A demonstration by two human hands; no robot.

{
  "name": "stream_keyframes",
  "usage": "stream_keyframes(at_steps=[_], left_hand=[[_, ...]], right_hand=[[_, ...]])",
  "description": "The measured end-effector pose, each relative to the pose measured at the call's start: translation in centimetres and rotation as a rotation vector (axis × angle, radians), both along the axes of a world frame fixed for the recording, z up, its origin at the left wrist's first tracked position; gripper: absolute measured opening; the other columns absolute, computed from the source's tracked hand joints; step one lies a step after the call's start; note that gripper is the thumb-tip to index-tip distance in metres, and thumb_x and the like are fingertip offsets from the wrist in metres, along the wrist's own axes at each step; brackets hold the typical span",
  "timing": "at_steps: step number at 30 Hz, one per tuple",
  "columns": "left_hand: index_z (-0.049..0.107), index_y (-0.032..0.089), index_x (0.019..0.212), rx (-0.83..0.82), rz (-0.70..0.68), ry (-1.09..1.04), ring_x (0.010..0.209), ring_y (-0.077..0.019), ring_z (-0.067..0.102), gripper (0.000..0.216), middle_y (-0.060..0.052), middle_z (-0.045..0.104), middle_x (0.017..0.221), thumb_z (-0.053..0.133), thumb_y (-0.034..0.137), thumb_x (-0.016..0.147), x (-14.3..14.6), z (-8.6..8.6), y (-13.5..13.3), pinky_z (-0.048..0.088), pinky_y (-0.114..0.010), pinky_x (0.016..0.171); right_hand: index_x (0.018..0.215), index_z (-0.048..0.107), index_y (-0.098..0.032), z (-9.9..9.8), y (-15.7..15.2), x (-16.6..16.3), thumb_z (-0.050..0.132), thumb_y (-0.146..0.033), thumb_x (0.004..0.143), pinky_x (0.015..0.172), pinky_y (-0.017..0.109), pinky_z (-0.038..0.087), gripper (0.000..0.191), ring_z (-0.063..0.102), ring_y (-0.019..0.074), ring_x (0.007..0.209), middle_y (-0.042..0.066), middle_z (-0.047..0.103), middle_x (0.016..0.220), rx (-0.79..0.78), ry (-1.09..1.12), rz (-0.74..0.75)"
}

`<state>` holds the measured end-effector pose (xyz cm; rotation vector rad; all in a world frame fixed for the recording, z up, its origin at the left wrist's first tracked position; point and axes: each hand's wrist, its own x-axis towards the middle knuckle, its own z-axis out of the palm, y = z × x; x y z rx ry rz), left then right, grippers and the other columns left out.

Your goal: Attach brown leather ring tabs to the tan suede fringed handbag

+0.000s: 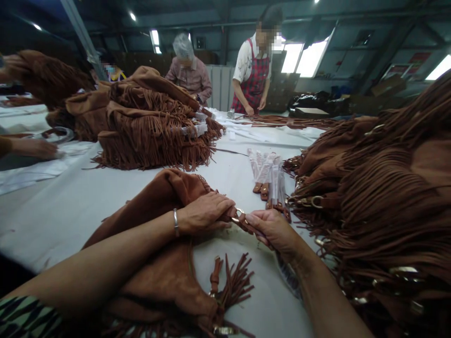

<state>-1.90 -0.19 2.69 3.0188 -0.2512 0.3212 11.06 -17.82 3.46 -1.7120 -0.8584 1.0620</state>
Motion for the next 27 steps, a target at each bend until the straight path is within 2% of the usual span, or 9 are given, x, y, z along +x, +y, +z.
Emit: stream_keyframes(at_steps=[3,6,10,13,15,17,22,27], left_hand=[[0.049,0.015,0.100,-0.009,-0.054,0.040,0.087,-0.0202,0.056,0.029,-0.007,0.061,0.093,0.044,0.042,0.092,0.1,0.1,0.1,0.042,-0.032,0.081],[0.049,0.015,0.100,0.028,-0.002,0.020,0.085,-0.0204,0.056,0.027,-0.007,0.061,0.092,0.044,0.040,0.092,0.3,-0.2,-0.1,0.042,-0.033,0.080],[0.049,0.015,0.105,0.046,0.045,-0.009,0.085,-0.0223,0.056,0.037,-0.008,0.061,0.093,0.044,0.048,0.091,0.1,-0.1,-0.4,0.042,-0.034,0.078],[0.047,0.015,0.115,-0.033,-0.049,-0.001,0.087,-0.0211,0.056,0.045,-0.008,0.061,0.095,0.037,0.053,0.092,-0.3,0.4,-0.3,0.042,-0.033,0.078],[0.048,0.015,0.115,-0.044,-0.109,-0.009,0.089,-0.0202,0.055,0.045,-0.008,0.060,0.097,0.036,0.052,0.092,-0.4,0.6,-0.1,0.042,-0.032,0.080],[0.052,0.014,0.109,0.009,-0.119,-0.035,0.089,-0.0210,0.055,0.046,-0.008,0.060,0.096,0.036,0.054,0.091,-0.3,0.4,0.0,0.041,-0.033,0.080],[0.054,0.012,0.092,0.186,-0.024,-0.105,0.079,-0.0236,0.056,0.051,-0.009,0.060,0.086,0.030,0.057,0.091,0.2,-1.0,-0.7,0.041,-0.037,0.073],[0.054,0.011,0.091,0.210,0.023,-0.105,0.079,-0.0242,0.057,0.052,-0.011,0.061,0.085,0.026,0.055,0.093,0.0,-1.8,-0.8,0.040,-0.037,0.071]], right_hand=[[0.063,0.054,-0.014,0.0,0.1,-0.2,0.062,-0.060,0.071,0.032,0.018,0.007,0.047,0.020,0.0019,0.033,-0.008,0.032,0.041,-0.032,0.025,0.025],[0.063,0.054,-0.015,-0.3,0.4,-0.4,0.063,-0.060,0.070,0.031,0.018,0.008,0.047,0.021,0.0026,0.032,-0.009,0.032,0.040,-0.026,0.032,-0.033],[0.069,0.058,-0.014,-0.2,0.5,-0.8,0.061,-0.061,0.071,0.032,0.019,0.010,0.046,0.020,0.0033,0.032,-0.008,0.034,0.040,-0.001,0.006,-0.053],[0.059,0.053,-0.015,0.5,0.3,-0.9,0.061,-0.062,0.069,0.033,0.019,0.009,0.049,0.022,0.0032,0.033,-0.008,0.033,0.040,0.004,-0.052,0.019],[0.057,0.050,-0.016,1.0,0.1,-0.9,0.061,-0.062,0.069,0.034,0.020,0.010,0.049,0.022,0.0032,0.034,-0.008,0.032,0.041,-0.001,-0.080,0.044],[0.056,0.050,-0.016,1.2,0.0,-0.9,0.062,-0.062,0.068,0.034,0.020,0.010,0.049,0.022,0.0031,0.035,-0.008,0.033,0.042,-0.013,-0.076,0.053],[0.058,0.052,-0.015,0.7,-0.1,-0.6,0.063,-0.060,0.068,0.037,0.020,0.011,0.048,0.022,0.0035,0.039,-0.007,0.033,0.045,-0.020,-0.053,0.046],[0.058,0.049,-0.016,-0.3,0.5,-1.0,0.064,-0.060,0.069,0.037,0.020,0.010,0.048,0.021,0.0031,0.037,-0.008,0.029,0.046,-0.015,0.015,0.054]])
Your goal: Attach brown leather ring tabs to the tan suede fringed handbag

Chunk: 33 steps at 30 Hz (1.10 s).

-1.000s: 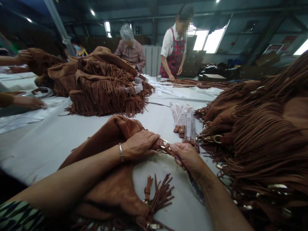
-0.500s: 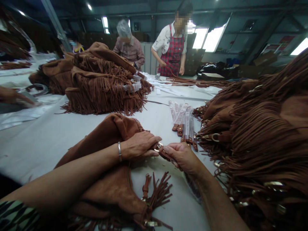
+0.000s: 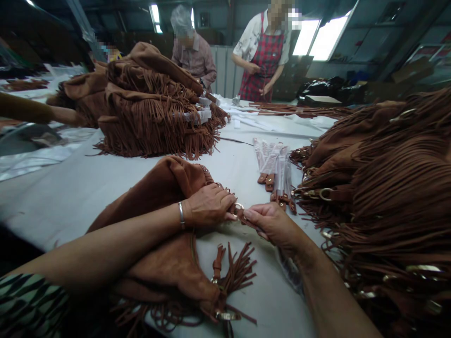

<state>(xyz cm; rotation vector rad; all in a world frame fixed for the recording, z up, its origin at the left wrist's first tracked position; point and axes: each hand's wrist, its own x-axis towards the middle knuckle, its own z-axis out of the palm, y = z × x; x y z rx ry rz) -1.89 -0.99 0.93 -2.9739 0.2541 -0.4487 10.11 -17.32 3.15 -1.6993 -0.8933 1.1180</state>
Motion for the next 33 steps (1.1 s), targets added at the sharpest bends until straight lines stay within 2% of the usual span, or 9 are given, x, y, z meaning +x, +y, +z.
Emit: stream_keyframes(at_steps=[4,8,13,17,22,24,28,31,33], left_hand=[[0.054,0.012,0.092,-0.059,0.066,0.029,0.080,-0.0235,0.057,0.050,-0.011,0.061,0.087,0.027,0.055,0.093,-0.2,0.5,0.7,0.040,-0.036,0.072],[0.054,0.014,0.096,-0.093,-0.038,0.094,0.084,-0.0226,0.056,0.046,-0.010,0.061,0.091,0.037,0.057,0.090,-0.3,1.1,0.9,0.039,-0.035,0.076],[0.049,0.015,0.111,-0.054,-0.126,0.122,0.098,-0.0235,0.051,0.027,-0.010,0.059,0.108,0.037,0.032,0.094,-0.4,1.8,0.2,0.033,-0.037,0.085],[0.049,0.020,0.113,-0.073,-0.209,0.217,0.099,-0.0218,0.051,0.024,-0.007,0.060,0.110,0.040,0.027,0.092,-0.5,2.8,0.0,0.033,-0.036,0.085],[0.046,0.017,0.115,-0.137,-0.081,0.236,0.085,-0.0198,0.058,0.029,-0.008,0.063,0.097,0.039,0.035,0.093,0.0,3.2,0.0,0.038,-0.030,0.069],[0.047,0.017,0.109,-0.127,-0.024,0.262,0.076,-0.0193,0.060,0.028,-0.007,0.063,0.090,0.037,0.039,0.093,1.1,3.3,0.2,0.035,-0.028,0.060],[0.052,0.018,0.099,-0.049,0.045,0.334,0.071,-0.0196,0.062,0.034,-0.006,0.065,0.082,0.037,0.048,0.092,4.9,3.1,0.5,0.032,-0.026,0.055],[0.053,0.015,0.102,0.005,0.155,0.228,0.075,-0.0220,0.062,0.035,-0.011,0.065,0.088,0.037,0.044,0.092,7.7,2.0,0.3,0.034,-0.028,0.061],[0.054,0.013,0.103,0.018,0.164,0.199,0.078,-0.0223,0.061,0.031,-0.012,0.065,0.090,0.038,0.037,0.093,8.8,0.9,0.0,0.036,-0.030,0.067]], right_hand=[[0.066,0.056,-0.015,-0.5,0.7,-0.8,0.064,-0.061,0.067,0.033,0.020,0.009,0.046,0.022,0.0038,0.034,-0.008,0.031,0.044,0.020,0.033,-0.067],[0.061,0.053,-0.016,0.0,0.4,-0.3,0.064,-0.060,0.069,0.033,0.020,0.009,0.046,0.021,0.0035,0.035,-0.008,0.032,0.044,-0.025,-0.011,-0.048],[0.069,0.059,-0.013,0.7,-0.8,1.3,0.062,-0.057,0.073,0.033,0.020,0.006,0.045,0.019,0.0026,0.034,-0.008,0.034,0.045,-0.106,-0.006,0.034],[0.060,0.053,-0.013,-0.1,-1.1,1.9,0.064,-0.054,0.073,0.033,0.020,0.007,0.045,0.019,0.0013,0.034,-0.008,0.036,0.046,-0.065,0.107,0.152],[0.076,0.060,-0.012,-1.4,-0.8,1.9,0.061,-0.053,0.076,0.030,0.017,0.009,0.041,0.016,0.0019,0.030,-0.012,0.027,0.042,-0.034,0.246,0.099],[0.079,0.059,-0.013,-1.6,-0.7,2.0,0.056,-0.053,0.080,0.029,0.016,0.015,0.039,0.020,0.0031,0.029,-0.010,0.031,0.041,-0.049,0.175,0.010],[0.088,0.055,-0.014,-1.7,-1.1,2.7,0.041,-0.047,0.089,0.037,0.017,0.035,0.036,0.047,0.0084,0.039,0.001,0.056,0.057,-0.095,-0.108,-0.196],[0.102,0.056,-0.013,-1.7,-1.5,3.6,0.037,-0.042,0.092,0.052,0.023,0.047,0.036,0.060,0.0142,0.059,0.010,0.066,0.082,-0.134,-0.299,-0.221],[0.106,0.058,-0.013,-1.8,-1.5,4.0,0.048,-0.034,0.089,0.069,0.027,0.049,0.029,0.063,0.0191,0.081,0.012,0.066,0.100,-0.153,-0.462,-0.228]])
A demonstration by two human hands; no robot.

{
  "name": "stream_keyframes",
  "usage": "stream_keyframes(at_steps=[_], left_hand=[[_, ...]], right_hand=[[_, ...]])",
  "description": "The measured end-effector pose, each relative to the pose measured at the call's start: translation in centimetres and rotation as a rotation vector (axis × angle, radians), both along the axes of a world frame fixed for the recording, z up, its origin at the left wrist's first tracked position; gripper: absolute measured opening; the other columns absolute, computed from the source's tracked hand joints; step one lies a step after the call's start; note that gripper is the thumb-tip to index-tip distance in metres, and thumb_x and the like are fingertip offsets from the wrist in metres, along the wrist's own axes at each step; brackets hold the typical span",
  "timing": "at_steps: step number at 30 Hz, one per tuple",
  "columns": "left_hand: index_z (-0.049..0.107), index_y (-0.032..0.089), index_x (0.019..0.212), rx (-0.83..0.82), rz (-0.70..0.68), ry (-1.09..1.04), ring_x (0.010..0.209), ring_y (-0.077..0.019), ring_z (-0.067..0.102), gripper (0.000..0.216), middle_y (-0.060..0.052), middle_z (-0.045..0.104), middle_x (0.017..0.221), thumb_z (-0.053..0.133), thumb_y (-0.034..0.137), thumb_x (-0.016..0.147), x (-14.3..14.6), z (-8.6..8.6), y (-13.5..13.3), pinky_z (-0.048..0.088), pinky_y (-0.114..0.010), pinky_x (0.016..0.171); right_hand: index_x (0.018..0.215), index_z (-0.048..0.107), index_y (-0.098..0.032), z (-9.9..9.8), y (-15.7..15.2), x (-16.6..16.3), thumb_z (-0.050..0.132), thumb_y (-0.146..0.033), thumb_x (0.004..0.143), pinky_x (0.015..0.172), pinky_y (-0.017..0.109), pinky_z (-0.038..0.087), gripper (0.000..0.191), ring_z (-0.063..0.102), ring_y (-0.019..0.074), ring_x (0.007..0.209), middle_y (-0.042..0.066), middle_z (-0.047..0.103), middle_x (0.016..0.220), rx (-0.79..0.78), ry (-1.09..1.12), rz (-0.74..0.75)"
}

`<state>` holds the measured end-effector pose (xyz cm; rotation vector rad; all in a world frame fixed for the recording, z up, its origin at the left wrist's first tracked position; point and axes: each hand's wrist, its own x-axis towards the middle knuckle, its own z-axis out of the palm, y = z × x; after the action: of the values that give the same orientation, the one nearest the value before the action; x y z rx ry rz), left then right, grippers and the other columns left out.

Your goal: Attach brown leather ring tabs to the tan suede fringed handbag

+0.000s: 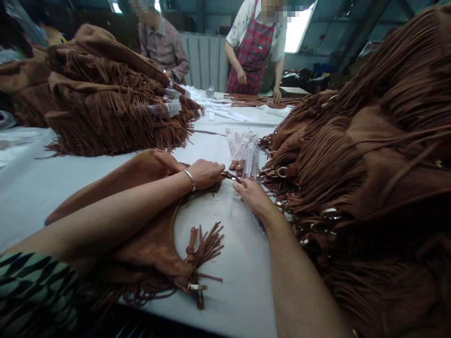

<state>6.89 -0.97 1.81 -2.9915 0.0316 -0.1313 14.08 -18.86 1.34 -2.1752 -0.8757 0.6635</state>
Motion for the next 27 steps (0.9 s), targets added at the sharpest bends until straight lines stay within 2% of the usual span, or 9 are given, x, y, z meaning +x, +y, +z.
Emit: stream_keyframes(at_steps=[2,5,9,12,17,19,22,25,27], left_hand=[[0.056,0.013,0.099,0.008,-0.047,0.014,0.084,-0.0226,0.060,0.027,-0.012,0.065,0.091,0.042,0.034,0.091,0.4,-0.8,-0.2,0.035,-0.033,0.074],[0.058,0.013,0.097,0.029,-0.091,0.003,0.096,-0.0263,0.054,0.034,-0.013,0.063,0.096,0.051,0.044,0.085,0.1,-0.6,-0.1,0.033,-0.037,0.083],[0.055,0.013,0.112,-0.004,-0.088,-0.195,0.100,-0.0291,0.048,0.054,-0.014,0.060,0.104,0.056,0.055,0.079,-1.7,2.0,-0.6,0.033,-0.038,0.082],[0.059,0.014,0.105,-0.105,-0.139,-0.281,0.095,-0.0253,0.049,0.039,-0.010,0.062,0.096,0.051,0.046,0.085,-3.6,3.9,-2.2,0.034,-0.037,0.082],[0.063,0.016,0.088,-0.376,-0.256,-0.243,0.077,-0.0159,0.053,0.022,-0.003,0.063,0.079,0.055,0.035,0.084,-7.0,5.5,-7.1,0.039,-0.029,0.074],[0.063,0.015,0.085,-0.501,-0.257,-0.212,0.073,-0.0142,0.053,0.021,-0.003,0.062,0.077,0.057,0.034,0.082,-8.9,6.0,-9.8,0.040,-0.027,0.070],[0.061,0.015,0.083,-0.903,-0.197,-0.031,0.066,-0.0123,0.052,0.022,-0.002,0.059,0.071,0.058,0.036,0.081,-12.7,5.9,-14.1,0.042,-0.025,0.063],[0.056,0.013,0.088,-1.641,0.009,0.349,0.066,-0.0131,0.056,0.032,-0.004,0.060,0.076,0.061,0.043,0.077,-16.6,4.4,-17.9,0.046,-0.026,0.059],[0.054,0.013,0.090,-2.010,0.209,0.487,0.073,-0.0147,0.059,0.038,-0.007,0.060,0.087,0.067,0.043,0.071,-18.2,2.8,-19.9,0.050,-0.028,0.061]], right_hand=[[0.107,0.060,-0.014,0.1,0.1,0.1,0.061,-0.026,0.080,0.085,0.030,0.044,0.029,0.058,0.0244,0.102,0.013,0.063,0.112,-0.032,-0.129,0.002],[0.106,0.063,-0.012,1.3,-0.4,-0.3,0.066,-0.020,0.074,0.096,0.035,0.036,0.033,0.052,0.0295,0.113,0.015,0.061,0.117,-0.076,-0.254,0.026],[0.114,0.061,-0.013,4.6,-4.4,-2.3,0.051,-0.022,0.086,0.100,0.033,0.032,0.032,0.049,0.0256,0.117,0.013,0.058,0.124,-0.014,-0.364,0.038],[0.110,0.064,-0.019,6.2,-9.1,-4.7,0.041,-0.029,0.091,0.090,0.031,0.041,0.032,0.059,0.0229,0.103,0.008,0.066,0.111,0.023,-0.413,0.063],[0.099,0.068,-0.016,4.5,-11.6,-7.4,0.054,-0.034,0.082,0.082,0.039,0.042,0.028,0.061,0.0307,0.097,0.017,0.068,0.102,-0.578,-0.566,-0.018],[0.095,0.069,-0.012,3.8,-10.4,-7.1,0.060,-0.027,0.076,0.082,0.038,0.042,0.026,0.060,0.0320,0.100,0.021,0.067,0.102,-0.627,-0.530,-0.020],[0.081,0.070,-0.012,3.9,-8.7,-5.9,0.067,-0.019,0.067,0.070,0.030,0.045,0.016,0.063,0.0272,0.085,0.015,0.069,0.080,-0.595,-0.414,-0.014],[0.066,0.066,-0.012,4.7,-8.3,-5.3,0.067,-0.015,0.064,0.054,0.026,0.043,0.005,0.060,0.0196,0.058,0.005,0.058,0.051,-0.535,-0.279,-0.020],[0.061,0.061,-0.012,5.2,-8.7,-5.5,0.065,-0.017,0.067,0.045,0.024,0.040,0.009,0.051,0.0140,0.044,0.000,0.049,0.042,-0.471,-0.199,-0.043]])
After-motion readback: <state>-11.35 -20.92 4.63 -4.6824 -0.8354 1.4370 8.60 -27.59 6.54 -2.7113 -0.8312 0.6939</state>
